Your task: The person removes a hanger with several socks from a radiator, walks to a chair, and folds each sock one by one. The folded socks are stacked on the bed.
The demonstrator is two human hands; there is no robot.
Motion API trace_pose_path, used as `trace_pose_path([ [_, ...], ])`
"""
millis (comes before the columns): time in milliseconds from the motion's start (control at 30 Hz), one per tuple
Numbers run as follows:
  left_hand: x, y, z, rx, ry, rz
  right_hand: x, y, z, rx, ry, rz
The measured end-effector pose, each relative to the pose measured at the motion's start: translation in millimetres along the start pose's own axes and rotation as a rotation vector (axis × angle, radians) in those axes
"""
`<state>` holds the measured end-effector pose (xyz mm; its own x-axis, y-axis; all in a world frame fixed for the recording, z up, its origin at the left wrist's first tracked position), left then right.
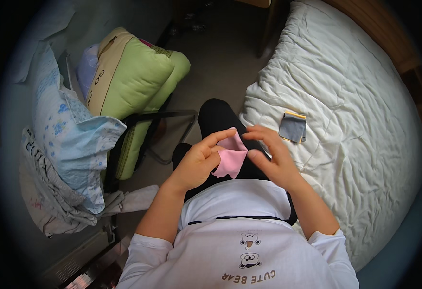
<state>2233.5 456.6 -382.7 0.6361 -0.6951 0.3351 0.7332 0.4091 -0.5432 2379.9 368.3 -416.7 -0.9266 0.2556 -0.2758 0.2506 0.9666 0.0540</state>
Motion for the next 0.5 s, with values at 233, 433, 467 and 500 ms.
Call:
trace_pose_path([
  [233,-4,3,2,0.05,0.21,0.031,20,-5,-5,0.42,0.311,-0.37],
  [433,8,2,1,0.082,0.192,0.049,24,-12,-2,0.485,0.516,-0.324],
  [467,7,3,-1,0.059,0.206,0.008,25,-13,-2,0.504,0.552,-0.318],
  [500,6,4,-1,0.058,0.199,0.011,26,-14,-1,0.504,0.581,-0.314],
])
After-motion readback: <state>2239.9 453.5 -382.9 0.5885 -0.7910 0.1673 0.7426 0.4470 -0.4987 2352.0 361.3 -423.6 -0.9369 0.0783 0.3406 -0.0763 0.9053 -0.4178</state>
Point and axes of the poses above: each hand's wrist, its own y-axis towards the middle knuckle, its own x-axis out of the palm, z = x × y, the point moved 4 cm from there along y, towards the middle knuckle, and after that the axes turned 7 degrees about -y, right-handed, at the moved point
